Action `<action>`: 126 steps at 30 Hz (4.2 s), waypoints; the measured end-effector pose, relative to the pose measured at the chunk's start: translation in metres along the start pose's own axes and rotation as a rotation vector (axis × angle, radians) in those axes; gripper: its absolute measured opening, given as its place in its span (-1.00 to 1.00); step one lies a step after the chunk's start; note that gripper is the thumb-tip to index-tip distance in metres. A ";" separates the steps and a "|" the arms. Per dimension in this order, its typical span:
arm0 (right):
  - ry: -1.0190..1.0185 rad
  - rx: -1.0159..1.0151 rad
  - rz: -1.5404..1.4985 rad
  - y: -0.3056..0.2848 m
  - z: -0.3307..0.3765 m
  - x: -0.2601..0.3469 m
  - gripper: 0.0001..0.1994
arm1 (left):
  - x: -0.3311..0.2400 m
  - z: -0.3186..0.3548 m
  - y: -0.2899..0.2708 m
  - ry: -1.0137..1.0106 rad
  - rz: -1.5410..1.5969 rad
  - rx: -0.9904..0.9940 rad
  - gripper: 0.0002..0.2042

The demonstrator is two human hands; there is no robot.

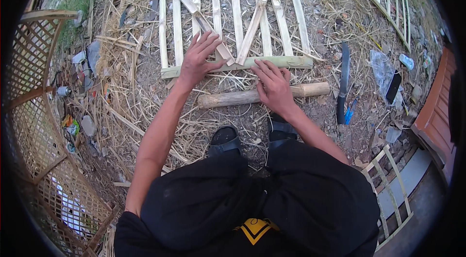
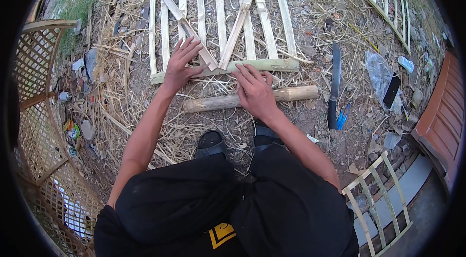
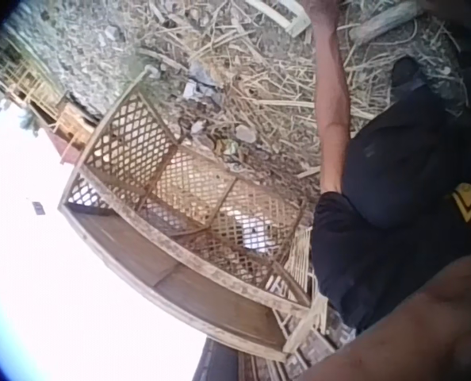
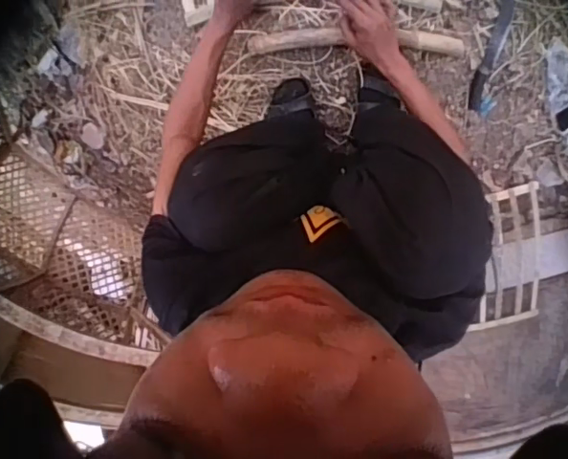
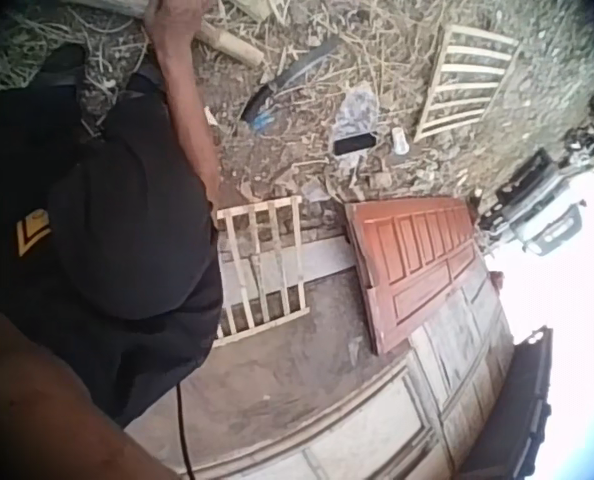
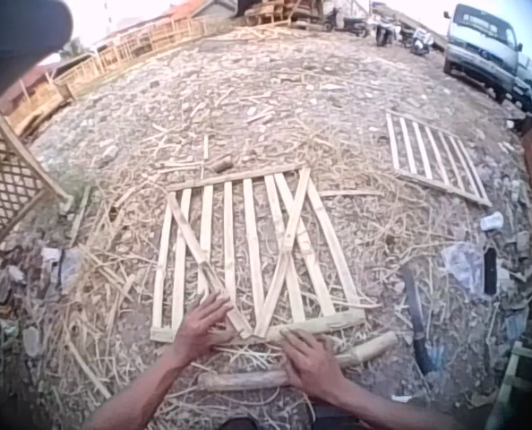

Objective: The person constructs a bamboo lattice by arranging thin bamboo strips into a frame and securing them by driving small fasteners through the wood using a thick piece of bamboo as a mallet.

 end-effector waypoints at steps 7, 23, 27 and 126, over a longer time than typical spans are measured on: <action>0.110 -0.359 -0.289 -0.048 0.046 -0.039 -0.94 | 0.006 0.000 -0.018 -0.071 0.130 -0.217 -0.86; 0.964 -0.460 0.289 -0.117 0.146 -0.180 -0.67 | 0.015 0.016 -0.004 -0.314 0.263 -0.127 -0.82; 1.054 -0.357 0.397 -0.102 0.185 -0.199 -0.64 | 0.016 0.011 0.005 -0.365 0.320 -0.074 -0.83; 0.136 0.070 -0.059 -0.045 0.041 -0.035 -0.54 | -0.031 0.002 0.031 -0.651 1.016 -0.125 -0.80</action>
Point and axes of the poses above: each hand's wrist, its own z-axis away from the middle knuckle, its own y-axis out of the palm, x = y × z, the point moved 7 cm from there along -z, towards the middle knuckle, and after that the axes turned 9 degrees about x, right-handed, at the moved point
